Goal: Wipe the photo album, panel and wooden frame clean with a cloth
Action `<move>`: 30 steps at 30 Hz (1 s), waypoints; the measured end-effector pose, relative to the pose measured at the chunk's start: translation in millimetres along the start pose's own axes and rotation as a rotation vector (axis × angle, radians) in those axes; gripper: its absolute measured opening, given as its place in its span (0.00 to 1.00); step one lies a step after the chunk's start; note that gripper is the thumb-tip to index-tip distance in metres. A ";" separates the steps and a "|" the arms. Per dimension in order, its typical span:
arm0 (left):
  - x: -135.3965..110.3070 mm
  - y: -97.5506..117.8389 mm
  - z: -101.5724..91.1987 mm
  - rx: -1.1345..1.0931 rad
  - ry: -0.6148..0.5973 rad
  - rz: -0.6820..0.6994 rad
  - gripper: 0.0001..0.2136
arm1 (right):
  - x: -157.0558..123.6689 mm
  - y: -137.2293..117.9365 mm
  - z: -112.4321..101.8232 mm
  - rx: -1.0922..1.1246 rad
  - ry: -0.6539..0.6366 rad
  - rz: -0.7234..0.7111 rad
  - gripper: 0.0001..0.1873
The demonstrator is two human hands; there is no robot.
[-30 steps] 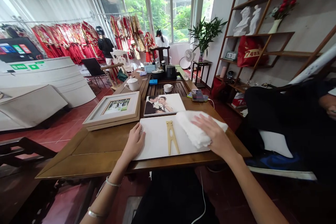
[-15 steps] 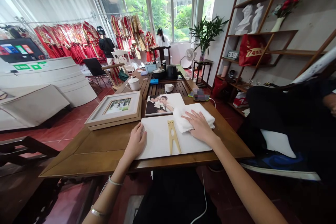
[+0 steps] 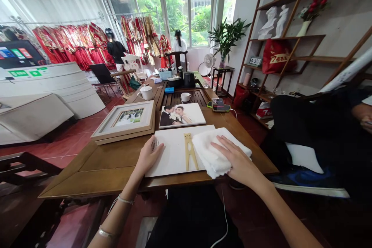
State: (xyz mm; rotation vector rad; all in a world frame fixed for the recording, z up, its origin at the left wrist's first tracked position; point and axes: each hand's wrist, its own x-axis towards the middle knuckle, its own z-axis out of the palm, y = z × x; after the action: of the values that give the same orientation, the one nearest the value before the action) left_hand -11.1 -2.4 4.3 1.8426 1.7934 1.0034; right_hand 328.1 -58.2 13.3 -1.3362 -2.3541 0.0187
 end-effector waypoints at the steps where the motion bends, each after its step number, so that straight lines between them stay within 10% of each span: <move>1: 0.3 0.5 0.4 0.017 -0.012 0.019 0.22 | 6.8 5.3 3.9 -0.009 0.014 0.003 0.34; 10: -2.5 1.8 2.5 0.091 -0.026 0.074 0.22 | 61.3 3.6 24.0 -0.128 0.024 0.100 0.38; 23: -1.2 -7.4 8.5 0.038 -0.004 0.148 0.21 | -15.4 -26.8 -11.5 0.005 -0.093 -0.086 0.33; 30: -2.3 -5.6 6.6 0.036 0.015 0.153 0.20 | 30.4 -7.3 5.7 -0.033 -0.024 0.032 0.38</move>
State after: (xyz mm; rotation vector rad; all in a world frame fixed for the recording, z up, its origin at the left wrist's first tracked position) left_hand -10.2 -2.6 -4.6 2.0245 1.7102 1.0485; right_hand 306.6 -35.9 20.6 -1.3962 -2.3622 0.0054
